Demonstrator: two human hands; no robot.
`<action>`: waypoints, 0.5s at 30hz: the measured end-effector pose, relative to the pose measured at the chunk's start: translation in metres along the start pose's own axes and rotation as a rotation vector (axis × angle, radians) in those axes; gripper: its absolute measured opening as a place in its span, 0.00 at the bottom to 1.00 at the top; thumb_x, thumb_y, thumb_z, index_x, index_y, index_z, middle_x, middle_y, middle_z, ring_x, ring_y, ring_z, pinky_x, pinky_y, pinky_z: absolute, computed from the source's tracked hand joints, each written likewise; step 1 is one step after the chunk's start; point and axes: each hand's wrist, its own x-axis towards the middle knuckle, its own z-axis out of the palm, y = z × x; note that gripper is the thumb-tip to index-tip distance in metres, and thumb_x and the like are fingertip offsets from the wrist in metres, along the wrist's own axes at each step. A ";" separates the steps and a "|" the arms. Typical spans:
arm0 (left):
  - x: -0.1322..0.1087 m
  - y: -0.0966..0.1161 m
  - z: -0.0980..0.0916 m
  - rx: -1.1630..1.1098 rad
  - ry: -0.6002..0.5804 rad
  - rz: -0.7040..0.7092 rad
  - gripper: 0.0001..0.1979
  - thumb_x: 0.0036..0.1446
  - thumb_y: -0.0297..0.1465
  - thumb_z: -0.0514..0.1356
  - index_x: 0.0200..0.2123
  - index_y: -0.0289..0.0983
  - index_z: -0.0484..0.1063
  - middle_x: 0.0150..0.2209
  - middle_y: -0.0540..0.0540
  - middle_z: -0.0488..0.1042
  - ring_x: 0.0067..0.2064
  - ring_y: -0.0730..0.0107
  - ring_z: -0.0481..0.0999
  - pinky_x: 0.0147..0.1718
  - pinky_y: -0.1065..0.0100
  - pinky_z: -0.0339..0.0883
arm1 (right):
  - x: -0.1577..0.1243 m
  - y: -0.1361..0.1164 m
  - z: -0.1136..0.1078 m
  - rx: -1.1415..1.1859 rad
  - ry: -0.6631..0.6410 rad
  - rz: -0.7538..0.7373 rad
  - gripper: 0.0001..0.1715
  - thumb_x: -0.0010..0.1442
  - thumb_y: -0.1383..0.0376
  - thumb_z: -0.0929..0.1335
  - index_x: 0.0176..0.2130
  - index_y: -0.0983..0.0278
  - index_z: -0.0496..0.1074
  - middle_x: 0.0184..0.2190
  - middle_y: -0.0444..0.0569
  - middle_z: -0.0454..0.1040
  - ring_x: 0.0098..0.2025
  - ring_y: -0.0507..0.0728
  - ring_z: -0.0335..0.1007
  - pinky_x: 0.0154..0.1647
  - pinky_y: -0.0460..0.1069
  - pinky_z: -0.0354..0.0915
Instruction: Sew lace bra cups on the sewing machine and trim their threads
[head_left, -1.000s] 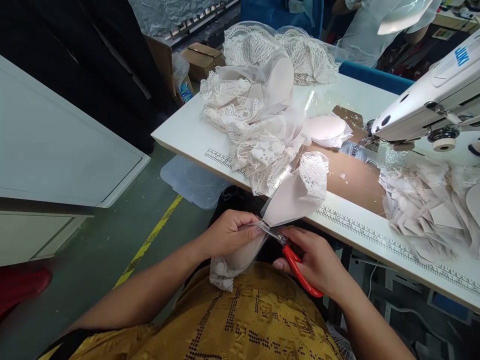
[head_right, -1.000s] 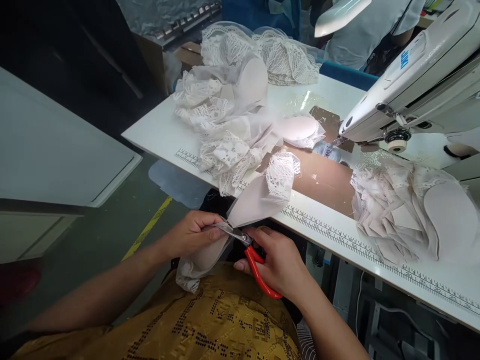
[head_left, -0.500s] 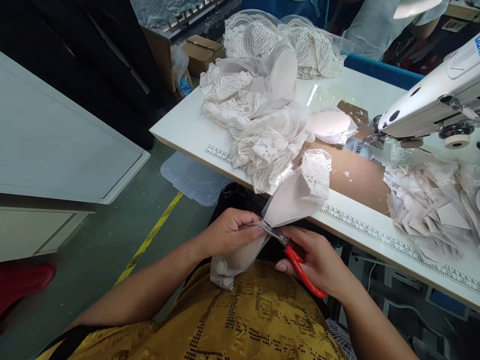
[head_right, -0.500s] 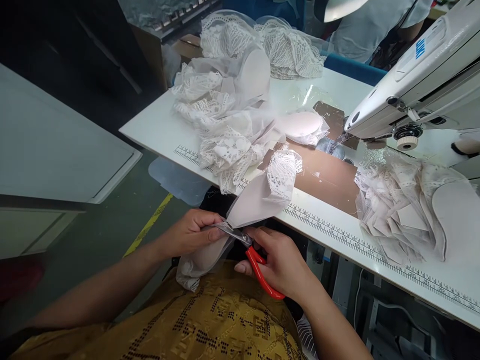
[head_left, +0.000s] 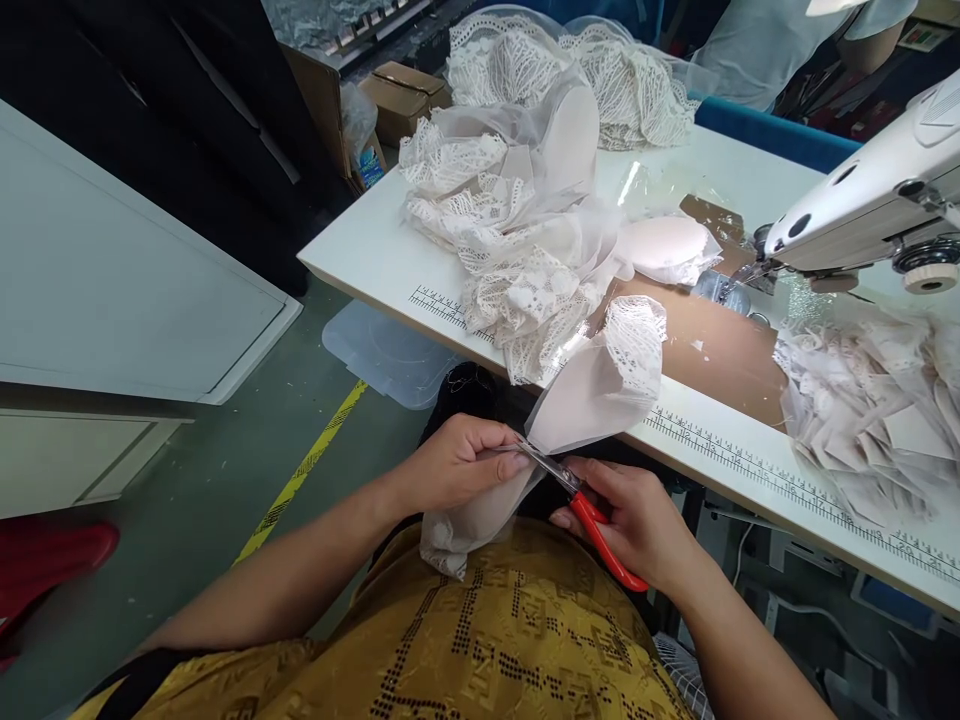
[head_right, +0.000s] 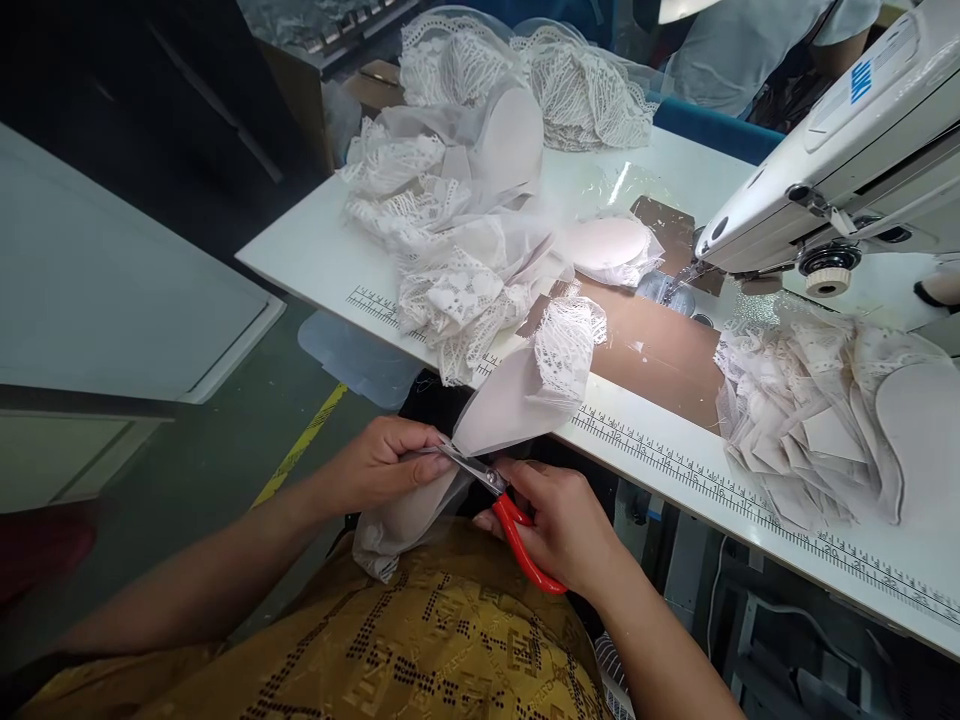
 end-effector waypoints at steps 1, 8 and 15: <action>0.000 0.000 0.000 0.005 0.000 0.001 0.17 0.60 0.39 0.58 0.31 0.30 0.75 0.21 0.53 0.62 0.24 0.78 0.58 0.22 0.76 0.52 | -0.001 0.001 0.000 -0.022 0.019 -0.022 0.18 0.59 0.56 0.71 0.45 0.65 0.72 0.27 0.45 0.72 0.25 0.52 0.64 0.27 0.45 0.59; 0.000 0.002 0.002 0.030 0.003 0.065 0.15 0.62 0.36 0.58 0.29 0.31 0.74 0.21 0.53 0.64 0.23 0.79 0.60 0.22 0.77 0.54 | 0.001 0.010 0.006 -0.153 0.120 -0.139 0.16 0.61 0.57 0.69 0.44 0.66 0.71 0.24 0.45 0.73 0.23 0.51 0.65 0.25 0.45 0.58; -0.004 -0.028 -0.005 0.542 0.302 0.523 0.09 0.63 0.27 0.56 0.44 0.35 0.76 0.44 0.40 0.76 0.44 0.64 0.75 0.41 0.64 0.71 | -0.014 0.024 0.016 -0.090 0.119 -0.135 0.12 0.60 0.59 0.69 0.40 0.65 0.71 0.21 0.40 0.66 0.22 0.50 0.60 0.24 0.44 0.57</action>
